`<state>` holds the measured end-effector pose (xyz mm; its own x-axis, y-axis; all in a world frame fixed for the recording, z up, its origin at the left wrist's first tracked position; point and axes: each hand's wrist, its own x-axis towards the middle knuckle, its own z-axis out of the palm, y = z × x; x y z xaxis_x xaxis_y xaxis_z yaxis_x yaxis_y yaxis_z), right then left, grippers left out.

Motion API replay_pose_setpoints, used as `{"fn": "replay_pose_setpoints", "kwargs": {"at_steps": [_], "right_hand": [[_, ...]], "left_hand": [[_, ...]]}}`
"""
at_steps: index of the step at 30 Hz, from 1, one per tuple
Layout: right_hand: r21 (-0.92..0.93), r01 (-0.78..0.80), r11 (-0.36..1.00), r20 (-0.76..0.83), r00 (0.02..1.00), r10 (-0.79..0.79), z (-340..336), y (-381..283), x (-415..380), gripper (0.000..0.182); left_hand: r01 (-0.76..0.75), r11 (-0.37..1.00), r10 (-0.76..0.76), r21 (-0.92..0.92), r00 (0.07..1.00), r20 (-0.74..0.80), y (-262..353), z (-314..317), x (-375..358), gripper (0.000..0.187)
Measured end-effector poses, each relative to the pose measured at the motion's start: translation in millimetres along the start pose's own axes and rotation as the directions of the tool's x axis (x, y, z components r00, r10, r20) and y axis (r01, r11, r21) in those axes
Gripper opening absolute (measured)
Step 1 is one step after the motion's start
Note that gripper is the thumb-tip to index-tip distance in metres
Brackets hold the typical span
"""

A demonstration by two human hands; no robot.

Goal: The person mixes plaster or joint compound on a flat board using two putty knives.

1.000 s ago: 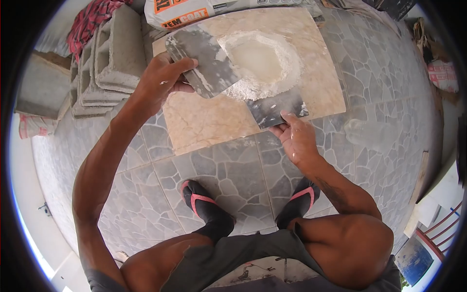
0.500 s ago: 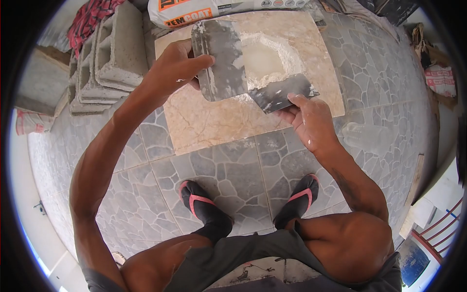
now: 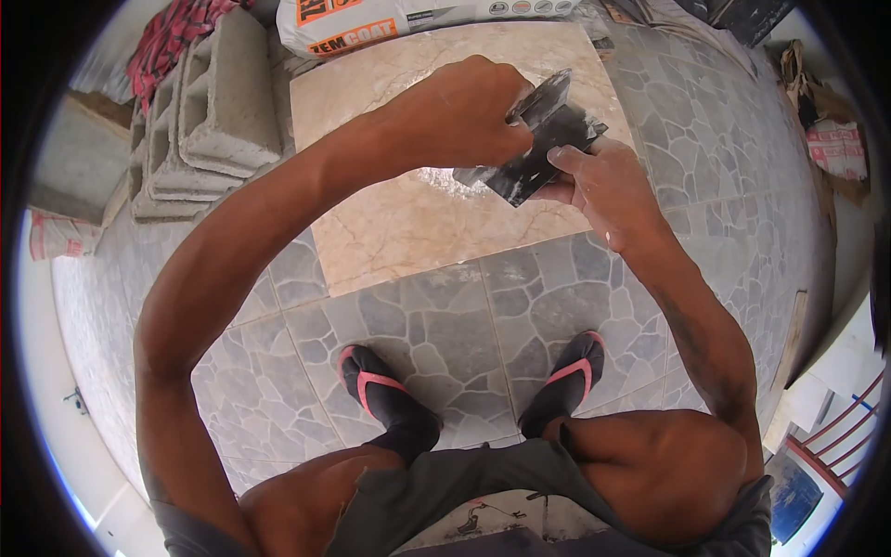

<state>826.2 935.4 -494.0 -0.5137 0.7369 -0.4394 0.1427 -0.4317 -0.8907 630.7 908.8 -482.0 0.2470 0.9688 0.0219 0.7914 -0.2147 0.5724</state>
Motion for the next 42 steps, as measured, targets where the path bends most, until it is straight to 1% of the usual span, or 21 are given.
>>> {"fn": "replay_pose_setpoints", "kwargs": {"at_steps": [1,4,5,8,10,11,14,15,16,20,21,24,27,30,33,36,39,42], "right_hand": [[-0.006,-0.018,1.000,-0.014,1.000,0.018,-4,-4,-3,0.032],[-0.021,-0.050,0.999,-0.065,0.997,0.049,-26,-5,-12,0.031],[-0.027,-0.057,0.998,-0.084,0.995,0.054,-38,-6,-14,0.031],[-0.006,-0.151,0.989,-0.151,0.977,0.148,-91,13,3,0.028],[-0.017,-0.224,0.974,-0.163,0.962,0.219,-123,24,13,0.026],[-0.019,-0.261,0.965,-0.169,0.952,0.254,-134,30,19,0.025],[-0.014,-0.323,0.946,-0.102,0.942,0.320,-156,44,35,0.023],[-0.009,-0.317,0.948,-0.086,0.945,0.315,-157,47,39,0.023],[-0.005,-0.312,0.950,-0.068,0.948,0.311,-157,50,45,0.023],[-0.001,-0.306,0.952,-0.007,0.952,0.306,-137,55,59,0.023],[0.017,-0.303,0.953,0.006,0.953,0.303,-131,55,60,0.026],[0.109,-0.209,0.972,-0.072,0.974,0.217,-114,53,55,0.022],[0.095,-0.203,0.974,-0.051,0.977,0.209,-110,50,52,0.028],[0.050,-0.153,0.987,-0.090,0.983,0.157,-100,39,45,0.027],[-0.013,-0.144,0.990,-0.076,0.987,0.142,-83,21,38,0.026],[-0.077,-0.130,0.989,-0.014,0.992,0.129,-76,14,39,0.027],[-0.111,-0.106,0.988,0.032,0.993,0.110,-67,8,37,0.026],[-0.157,-0.094,0.983,-0.001,0.995,0.095,-73,4,33,0.027]], "left_hand": [[-0.014,0.999,0.016,0.049,1.000,-0.023,-3,3,1,0.027],[0.058,0.996,-0.056,0.069,0.998,-0.027,-9,7,0,0.026],[0.101,0.994,-0.100,0.045,0.995,-0.019,-10,5,-2,0.026],[0.231,0.972,-0.231,-0.033,0.973,-0.005,-9,-10,-6,0.028],[0.325,0.941,-0.327,-0.089,0.945,-0.008,-11,-19,-9,0.029],[0.294,0.951,-0.299,-0.094,0.953,-0.048,-23,-19,-9,0.033],[0.307,0.937,-0.328,-0.165,0.937,-0.122,-28,-25,-14,0.033],[0.267,0.946,-0.298,-0.183,0.939,-0.171,-38,-20,-13,0.031],[0.274,0.941,-0.308,-0.197,0.937,-0.167,-47,-18,-14,0.031],[0.288,0.920,-0.335,-0.264,0.930,-0.154,-48,-19,-20,0.030],[0.285,0.915,-0.337,-0.284,0.929,-0.151,-49,-19,-21,0.030],[0.286,0.905,-0.339,-0.316,0.933,-0.125,-49,-18,-24,0.029],[0.305,0.906,-0.350,-0.292,0.930,-0.114,-46,-19,-26,0.029],[0.316,0.913,-0.354,-0.257,0.928,-0.119,-47,-18,-26,0.029],[0.314,0.900,-0.356,-0.304,0.930,-0.094,-39,-20,-25,0.030],[0.282,0.878,-0.337,-0.387,0.938,-0.082,-34,-12,-20,0.030],[0.302,0.887,-0.334,-0.349,0.942,-0.035,-24,-13,-22,0.029],[0.300,0.899,-0.335,-0.319,0.940,-0.058,-23,-17,-27,0.028]]}}
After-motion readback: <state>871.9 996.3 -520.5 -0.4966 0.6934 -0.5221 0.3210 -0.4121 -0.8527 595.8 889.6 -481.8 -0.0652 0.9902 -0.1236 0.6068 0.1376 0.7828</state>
